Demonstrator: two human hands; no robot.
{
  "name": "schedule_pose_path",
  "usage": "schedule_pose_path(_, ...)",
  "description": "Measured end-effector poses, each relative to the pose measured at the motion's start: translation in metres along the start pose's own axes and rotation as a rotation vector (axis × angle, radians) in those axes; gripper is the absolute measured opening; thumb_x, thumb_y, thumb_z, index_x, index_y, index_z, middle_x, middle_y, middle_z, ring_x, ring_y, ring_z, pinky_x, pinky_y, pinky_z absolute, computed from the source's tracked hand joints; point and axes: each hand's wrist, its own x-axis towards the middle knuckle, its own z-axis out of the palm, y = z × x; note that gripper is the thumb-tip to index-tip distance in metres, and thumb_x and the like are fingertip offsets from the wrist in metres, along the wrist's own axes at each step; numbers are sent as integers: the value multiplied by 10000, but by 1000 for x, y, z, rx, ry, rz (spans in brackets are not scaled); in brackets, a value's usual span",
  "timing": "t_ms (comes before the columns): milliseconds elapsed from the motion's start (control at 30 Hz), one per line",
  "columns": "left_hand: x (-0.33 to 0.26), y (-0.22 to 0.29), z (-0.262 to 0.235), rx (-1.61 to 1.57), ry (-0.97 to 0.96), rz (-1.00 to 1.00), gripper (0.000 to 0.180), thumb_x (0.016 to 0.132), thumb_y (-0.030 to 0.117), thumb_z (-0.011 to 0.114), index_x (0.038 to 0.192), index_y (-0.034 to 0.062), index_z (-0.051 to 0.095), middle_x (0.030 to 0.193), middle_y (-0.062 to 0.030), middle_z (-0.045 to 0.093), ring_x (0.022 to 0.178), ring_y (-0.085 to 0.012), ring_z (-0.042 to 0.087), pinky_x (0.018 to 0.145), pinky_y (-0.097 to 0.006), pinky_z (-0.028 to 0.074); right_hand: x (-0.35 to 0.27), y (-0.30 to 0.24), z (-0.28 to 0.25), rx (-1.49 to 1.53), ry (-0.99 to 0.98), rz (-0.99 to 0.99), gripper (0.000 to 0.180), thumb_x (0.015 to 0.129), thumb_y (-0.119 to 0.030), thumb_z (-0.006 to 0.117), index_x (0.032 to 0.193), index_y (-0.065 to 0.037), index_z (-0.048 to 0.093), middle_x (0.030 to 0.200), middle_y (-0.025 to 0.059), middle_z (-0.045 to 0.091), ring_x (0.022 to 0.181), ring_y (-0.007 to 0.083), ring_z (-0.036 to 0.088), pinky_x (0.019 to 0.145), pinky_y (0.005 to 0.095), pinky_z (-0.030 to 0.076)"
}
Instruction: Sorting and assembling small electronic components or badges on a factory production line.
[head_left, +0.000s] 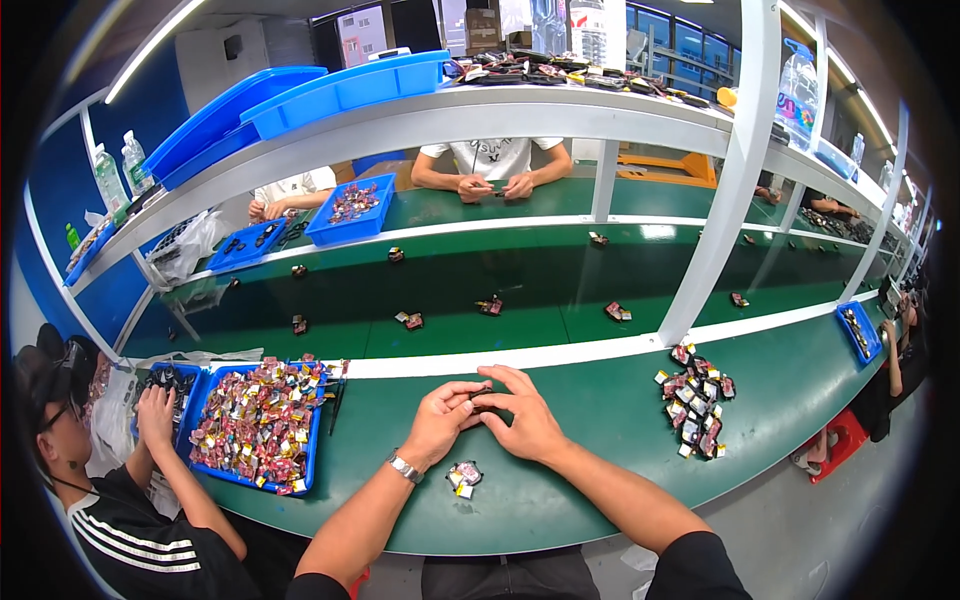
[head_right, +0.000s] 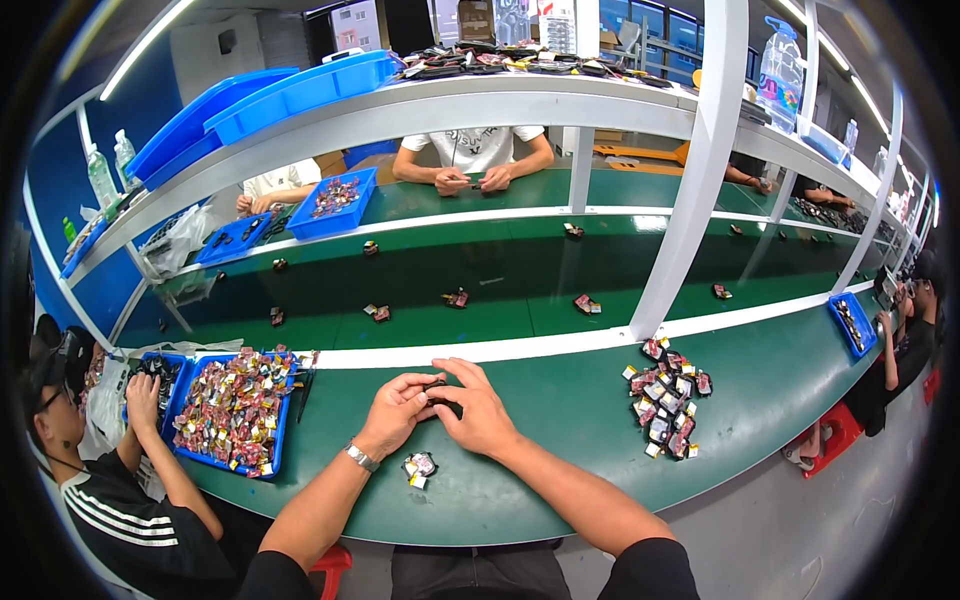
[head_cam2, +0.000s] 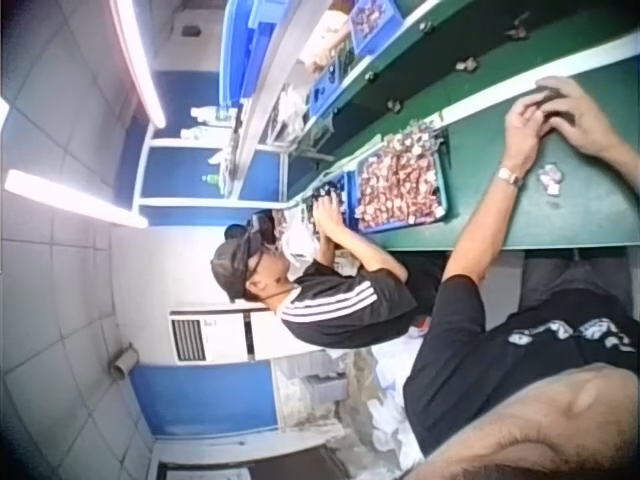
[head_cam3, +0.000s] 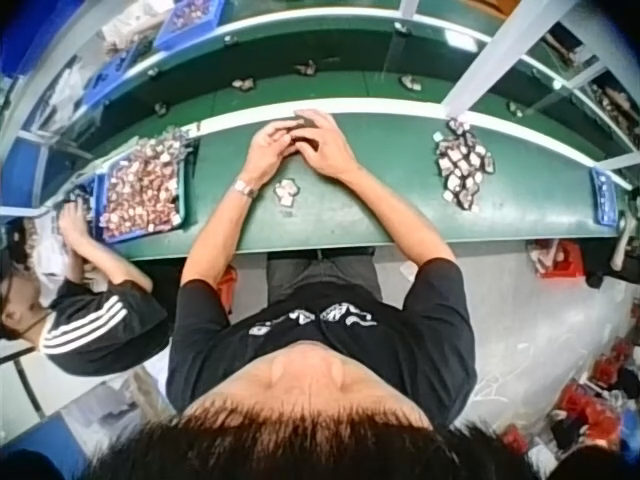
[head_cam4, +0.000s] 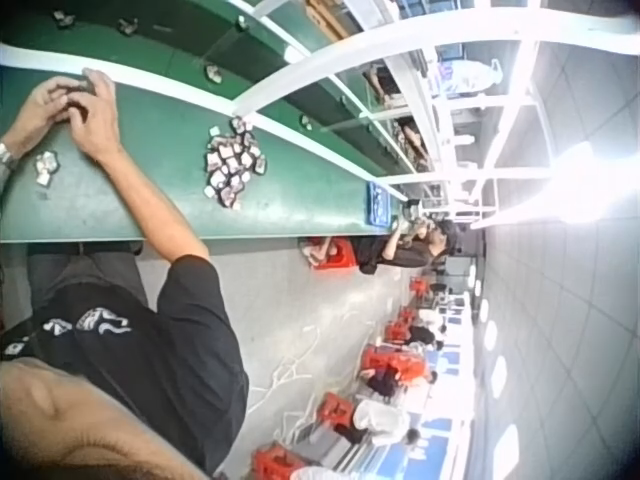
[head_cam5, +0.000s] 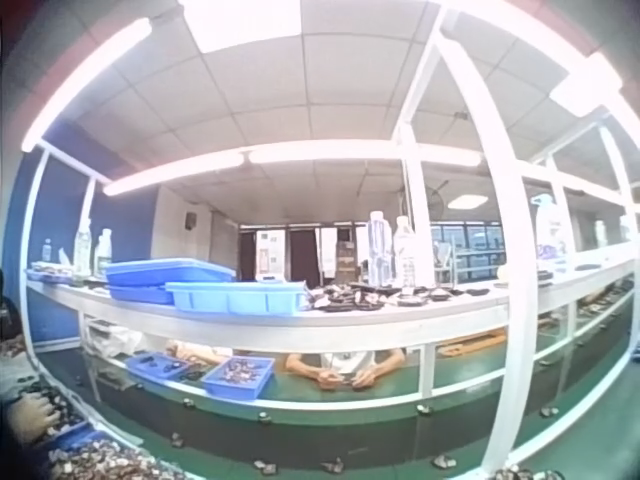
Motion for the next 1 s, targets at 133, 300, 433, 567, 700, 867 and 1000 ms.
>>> schedule_pose_path(133,1,-2,-1,-53,-26,-16,294,958,43,547,1245,-11,512,1192,-120,615,1086,-197,620,933,-355,545,4,0,-5,-104,52,-75,174,772,-28,686,943,-58,687,1189,87,600,1146,297,537,933,388,477)
schedule_pose_path(300,1,1,1,-71,-23,-36,301,961,52,548,1250,-14,500,1180,-118,618,1079,-200,622,937,-362,542,3,3,-1,-157,131,-157,150,774,-39,696,918,-40,651,1067,81,606,970,268,610,751,351,541)
schedule_pose_path(433,1,1,0,-87,0,-40,301,962,57,548,1250,-15,497,1177,-116,621,1074,-195,624,940,-359,541,3,-5,1,-184,136,-146,201,730,3,731,918,-37,670,1042,98,621,932,260,632,752,342,559)
schedule_pose_path(567,2,1,0,-96,1,-53,298,960,62,554,1245,-11,503,1174,-115,624,1072,-192,625,939,-365,541,3,-1,4,-253,165,-173,206,739,-24,736,937,-37,678,1019,95,630,915,253,638,752,334,558)
schedule_pose_path(700,1,4,4,-99,2,-61,296,960,62,554,1244,-12,508,1158,-117,630,1070,-189,625,929,-367,543,4,-1,3,-269,179,-203,199,748,-35,735,939,-32,677,1012,90,634,908,250,639,752,332,557)
schedule_pose_path(867,-1,0,8,28,65,3,284,963,51,543,1236,-18,512,1134,-113,634,1025,-172,636,874,-341,562,7,0,3,-217,165,-207,173,772,-11,715,940,-25,673,997,97,634,874,227,650,724,314,558)
schedule_pose_path(1000,0,-5,10,144,154,25,256,962,37,537,1209,-27,535,1105,-104,642,968,-150,644,811,-295,564,4,3,7,129,147,51,153,794,-3,701,943,-14,666,974,101,639,796,177,661,686,285,555)
